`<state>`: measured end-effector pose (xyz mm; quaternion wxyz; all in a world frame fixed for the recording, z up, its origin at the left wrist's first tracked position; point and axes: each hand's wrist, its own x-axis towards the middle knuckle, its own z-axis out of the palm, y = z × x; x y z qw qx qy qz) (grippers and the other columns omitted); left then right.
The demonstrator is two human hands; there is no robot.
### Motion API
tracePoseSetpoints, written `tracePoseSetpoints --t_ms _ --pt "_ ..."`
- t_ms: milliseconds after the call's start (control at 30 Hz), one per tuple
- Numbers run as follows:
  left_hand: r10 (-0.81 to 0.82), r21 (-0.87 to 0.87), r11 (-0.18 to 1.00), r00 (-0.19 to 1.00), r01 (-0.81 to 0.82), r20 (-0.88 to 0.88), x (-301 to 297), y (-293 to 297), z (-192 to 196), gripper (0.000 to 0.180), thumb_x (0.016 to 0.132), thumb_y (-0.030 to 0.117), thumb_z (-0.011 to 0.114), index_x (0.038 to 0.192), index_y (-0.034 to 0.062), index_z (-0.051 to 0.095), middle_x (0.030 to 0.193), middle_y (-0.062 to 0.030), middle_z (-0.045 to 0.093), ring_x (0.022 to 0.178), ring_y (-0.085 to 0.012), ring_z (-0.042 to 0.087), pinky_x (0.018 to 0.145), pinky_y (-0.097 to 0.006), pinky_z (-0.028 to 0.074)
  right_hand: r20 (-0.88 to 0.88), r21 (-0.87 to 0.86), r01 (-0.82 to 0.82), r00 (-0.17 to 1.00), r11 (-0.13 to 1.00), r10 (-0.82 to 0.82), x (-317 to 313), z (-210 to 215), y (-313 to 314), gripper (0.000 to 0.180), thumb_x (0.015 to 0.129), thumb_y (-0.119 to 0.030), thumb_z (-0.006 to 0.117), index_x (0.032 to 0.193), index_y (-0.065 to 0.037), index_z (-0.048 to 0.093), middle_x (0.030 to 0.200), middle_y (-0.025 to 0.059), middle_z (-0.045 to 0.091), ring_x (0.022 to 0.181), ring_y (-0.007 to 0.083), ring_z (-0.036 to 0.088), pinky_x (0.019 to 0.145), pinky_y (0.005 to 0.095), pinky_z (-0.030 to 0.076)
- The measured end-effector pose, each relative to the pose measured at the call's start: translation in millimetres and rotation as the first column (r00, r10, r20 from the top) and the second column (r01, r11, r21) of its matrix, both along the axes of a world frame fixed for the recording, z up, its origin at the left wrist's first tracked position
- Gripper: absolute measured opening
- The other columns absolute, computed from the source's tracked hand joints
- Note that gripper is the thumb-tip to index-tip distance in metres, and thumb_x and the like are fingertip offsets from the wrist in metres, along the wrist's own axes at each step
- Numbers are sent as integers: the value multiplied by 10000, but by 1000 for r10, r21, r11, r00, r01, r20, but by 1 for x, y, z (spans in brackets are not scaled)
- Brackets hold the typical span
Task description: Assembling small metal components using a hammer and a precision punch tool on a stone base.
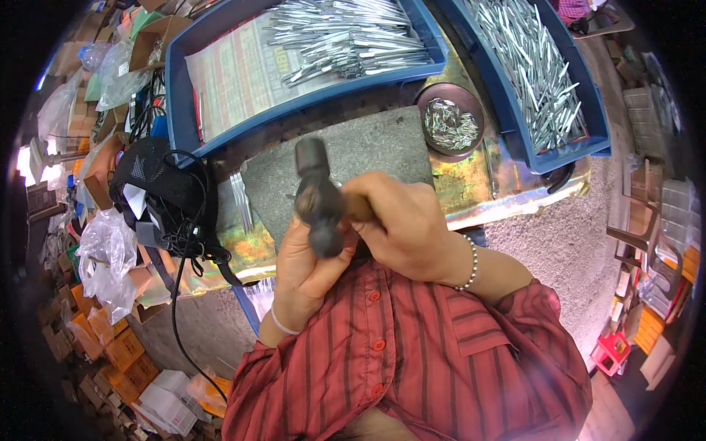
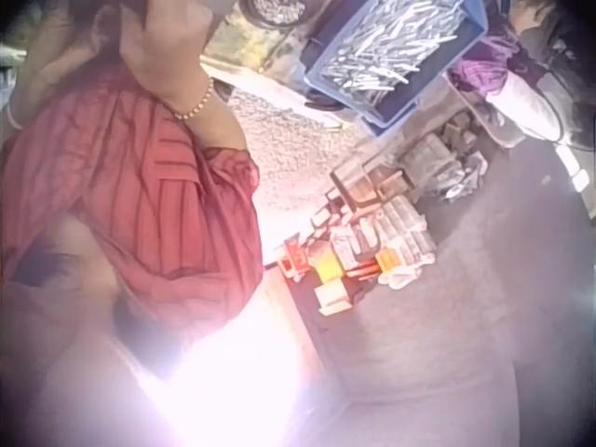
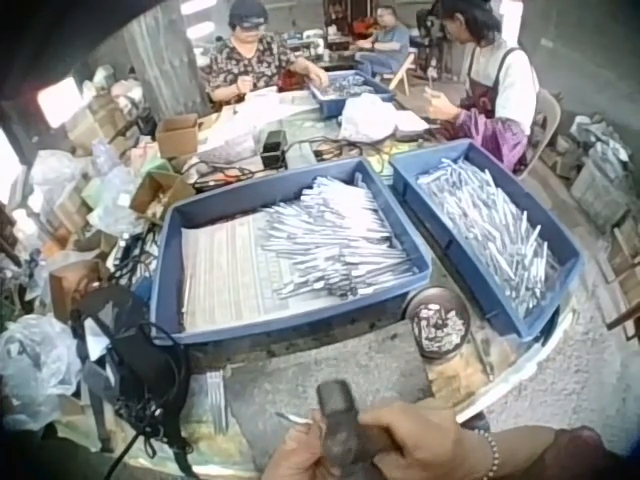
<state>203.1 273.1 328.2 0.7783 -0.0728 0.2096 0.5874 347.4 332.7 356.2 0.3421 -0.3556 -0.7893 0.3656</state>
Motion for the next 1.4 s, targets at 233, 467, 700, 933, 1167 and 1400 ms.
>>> tracePoseSetpoints --t_ms 233,467,700,933,1167,1400 --pt "78 70 995 980 -67 -183 -14 -6 -6 133 892 178 560 988 102 508 907 -58 603 660 -102 525 582 -226 431 -171 -457 -28 984 889 -57 2 -5 2 413 791 -91 636 1136 -1 428 919 113 552 807 164 626 664 282 504" --pt "182 202 976 798 -77 -574 -39 -10 -16 134 898 138 541 1004 83 480 927 -101 590 657 -106 517 559 -213 428 -125 -589 -62 992 806 -15 33 -29 7 370 923 -91 440 1266 -26 319 934 58 500 590 26 390 528 159 329" --pt "144 201 976 440 86 -886 -29 -5 -14 91 889 84 548 948 37 497 925 -117 616 676 -92 550 603 -200 455 -16 -431 38 999 902 -50 29 -48 1 302 889 -102 514 1169 -1 461 742 5 505 615 40 463 558 189 371" --pt "145 185 972 253 143 -957 -22 -4 -17 44 876 29 541 918 14 537 883 -68 607 688 -68 537 631 -191 445 -5 -463 43 999 885 -52 31 -44 1 282 851 -90 553 1111 7 507 692 -14 502 617 42 480 561 199 380" --pt "163 191 967 166 169 -973 -20 -4 -18 48 871 8 539 914 14 520 915 -82 609 712 -76 540 661 -196 452 -1 -466 62 997 883 -71 30 -41 2 279 824 -88 569 1089 -11 535 673 -28 484 571 32 426 519 201 339" --pt "166 181 962 90 203 -982 -20 -4 -17 49 869 -7 534 914 4 518 917 -85 599 739 -88 555 693 -207 461 -2 -472 71 997 879 -82 30 -41 2 280 809 -81 580 1077 -7 546 664 -24 480 568 35 412 516 206 328"
